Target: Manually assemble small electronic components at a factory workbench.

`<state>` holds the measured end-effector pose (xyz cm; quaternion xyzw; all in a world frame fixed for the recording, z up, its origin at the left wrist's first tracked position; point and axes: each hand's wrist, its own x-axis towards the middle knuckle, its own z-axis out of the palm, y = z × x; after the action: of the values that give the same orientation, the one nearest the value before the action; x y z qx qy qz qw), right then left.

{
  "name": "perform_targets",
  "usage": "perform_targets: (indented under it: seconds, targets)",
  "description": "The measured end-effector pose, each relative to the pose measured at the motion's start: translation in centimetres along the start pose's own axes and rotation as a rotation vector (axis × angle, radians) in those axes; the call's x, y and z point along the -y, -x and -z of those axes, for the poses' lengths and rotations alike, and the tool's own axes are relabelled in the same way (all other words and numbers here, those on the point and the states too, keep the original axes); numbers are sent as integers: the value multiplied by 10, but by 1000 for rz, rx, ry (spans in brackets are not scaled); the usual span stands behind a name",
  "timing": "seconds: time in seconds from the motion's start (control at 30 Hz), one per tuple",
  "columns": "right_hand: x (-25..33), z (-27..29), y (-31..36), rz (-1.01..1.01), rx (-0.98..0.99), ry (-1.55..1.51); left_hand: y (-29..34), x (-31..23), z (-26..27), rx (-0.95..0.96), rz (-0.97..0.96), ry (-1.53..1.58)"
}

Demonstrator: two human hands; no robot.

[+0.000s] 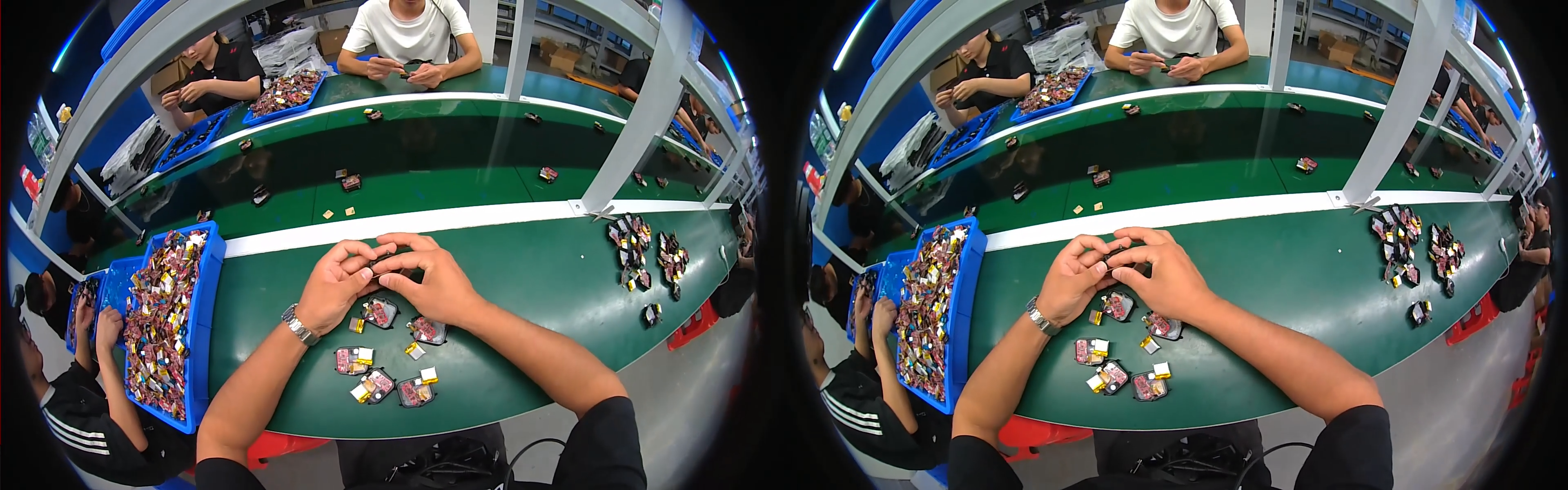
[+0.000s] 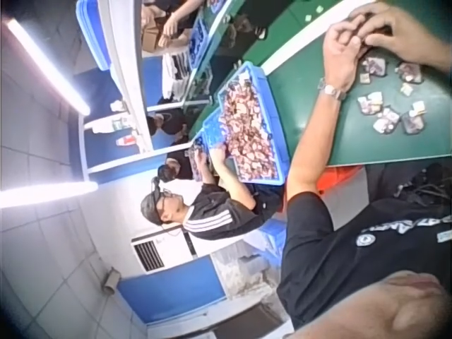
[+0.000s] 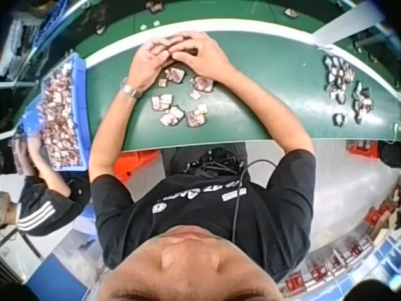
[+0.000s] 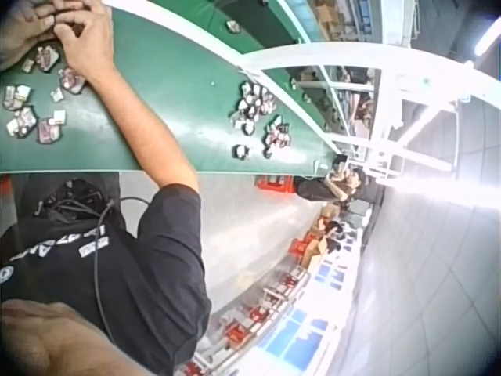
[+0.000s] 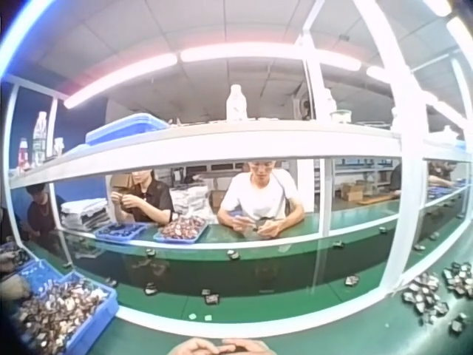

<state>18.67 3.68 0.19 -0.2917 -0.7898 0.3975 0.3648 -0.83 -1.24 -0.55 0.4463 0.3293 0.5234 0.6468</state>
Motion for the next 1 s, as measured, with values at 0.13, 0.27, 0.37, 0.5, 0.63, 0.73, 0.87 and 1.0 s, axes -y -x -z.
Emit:
perform_targets:
  seconds: [0.13, 0.27, 0.37, 0.5, 0.63, 0.73, 0.87, 1.0]
  targets:
    - [4, -2, 1, 64, -6, 28, -1, 3, 2, -34, -16, 4]
    - [7, -1, 0, 179, -78, 117, -3, 0, 1, -11, -44, 27]
    - [12, -2, 0, 157, -108, 75, -4, 2, 4, 14, -80, 35]
    - [8, -1, 1, 167, -109, 93, -3, 1, 2, 12, -69, 53]
    - [1, -2, -1, 158, -97, -22, -4, 1, 1, -10, -7, 104]
    - [5, -3, -1, 187, -80, -28, -4, 3, 6, -33, -39, 131]
    - [16, 0, -1, 222, -99, 56, -4, 4, 10, 29, -79, 167]
    - [14, -1, -2, 221, -131, 50, -4, 5, 8, 42, -79, 163]
